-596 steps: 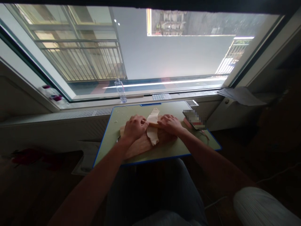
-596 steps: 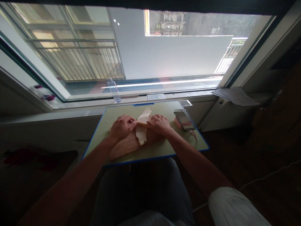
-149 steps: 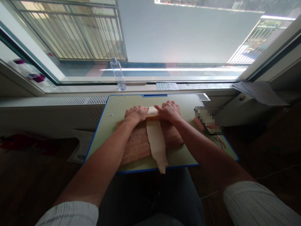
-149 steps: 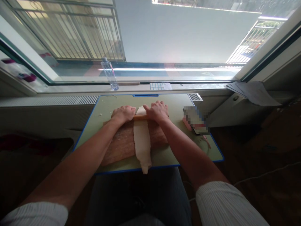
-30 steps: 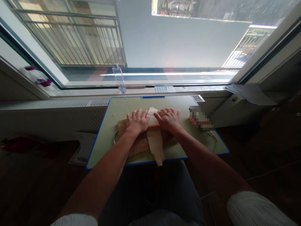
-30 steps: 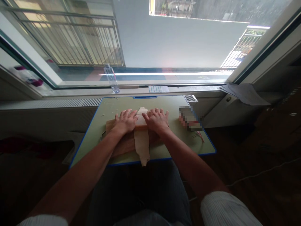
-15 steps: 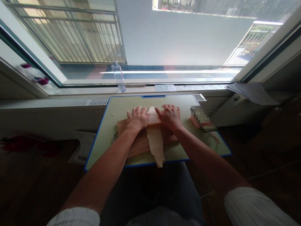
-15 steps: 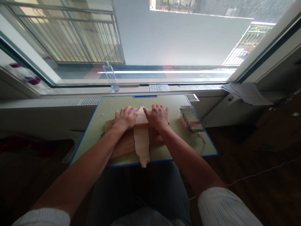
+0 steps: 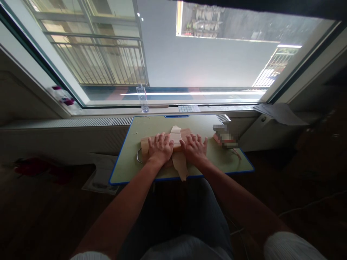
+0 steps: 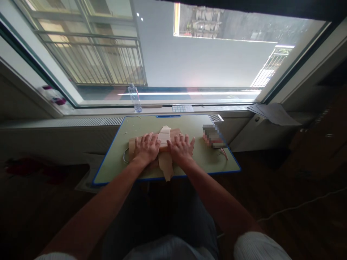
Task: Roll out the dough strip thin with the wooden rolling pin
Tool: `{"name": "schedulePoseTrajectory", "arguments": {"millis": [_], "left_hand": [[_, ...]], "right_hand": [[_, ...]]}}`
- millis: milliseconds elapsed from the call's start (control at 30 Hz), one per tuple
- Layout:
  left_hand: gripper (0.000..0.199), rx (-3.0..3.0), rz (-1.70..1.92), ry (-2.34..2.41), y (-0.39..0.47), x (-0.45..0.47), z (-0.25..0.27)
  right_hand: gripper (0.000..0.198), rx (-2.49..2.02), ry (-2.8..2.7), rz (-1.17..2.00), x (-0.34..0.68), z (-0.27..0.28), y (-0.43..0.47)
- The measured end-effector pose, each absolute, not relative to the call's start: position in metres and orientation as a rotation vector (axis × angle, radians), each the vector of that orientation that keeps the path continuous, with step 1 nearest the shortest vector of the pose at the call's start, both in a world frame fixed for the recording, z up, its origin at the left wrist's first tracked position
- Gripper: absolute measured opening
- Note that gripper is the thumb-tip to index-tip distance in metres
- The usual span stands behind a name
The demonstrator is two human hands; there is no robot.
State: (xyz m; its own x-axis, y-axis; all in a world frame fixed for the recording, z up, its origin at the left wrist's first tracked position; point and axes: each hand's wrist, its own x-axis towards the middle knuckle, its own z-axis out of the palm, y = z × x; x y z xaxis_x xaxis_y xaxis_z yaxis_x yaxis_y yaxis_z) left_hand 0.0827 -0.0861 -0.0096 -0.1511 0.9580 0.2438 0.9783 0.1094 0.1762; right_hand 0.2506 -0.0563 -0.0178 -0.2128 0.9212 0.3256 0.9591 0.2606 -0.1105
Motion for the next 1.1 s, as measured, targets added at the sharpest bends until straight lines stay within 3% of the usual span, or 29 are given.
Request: {"name": "schedulePoseTrajectory", "arguments": {"millis": [300,700,1100], "left_hand": [[0.055,-1.993,-0.515,-2.276,-0.107,0.097,-0.016],[0.059,-2.001,-0.341,-2.451,-0.043,0.084,-0.003],[0.059,-2.112,-0.259,-2.484,-0.002,0.075,0.008]], "right_hand": [[0.056,-1.711,-2.235,-0.114,0.249,-0.016,-0.059],[0.054,-1.65,-2.324,-0.12,0.234,-0.008,-0.012],[0.063,-1.78,-2.38,0.144,0.222,-0.001,0.036]]}}
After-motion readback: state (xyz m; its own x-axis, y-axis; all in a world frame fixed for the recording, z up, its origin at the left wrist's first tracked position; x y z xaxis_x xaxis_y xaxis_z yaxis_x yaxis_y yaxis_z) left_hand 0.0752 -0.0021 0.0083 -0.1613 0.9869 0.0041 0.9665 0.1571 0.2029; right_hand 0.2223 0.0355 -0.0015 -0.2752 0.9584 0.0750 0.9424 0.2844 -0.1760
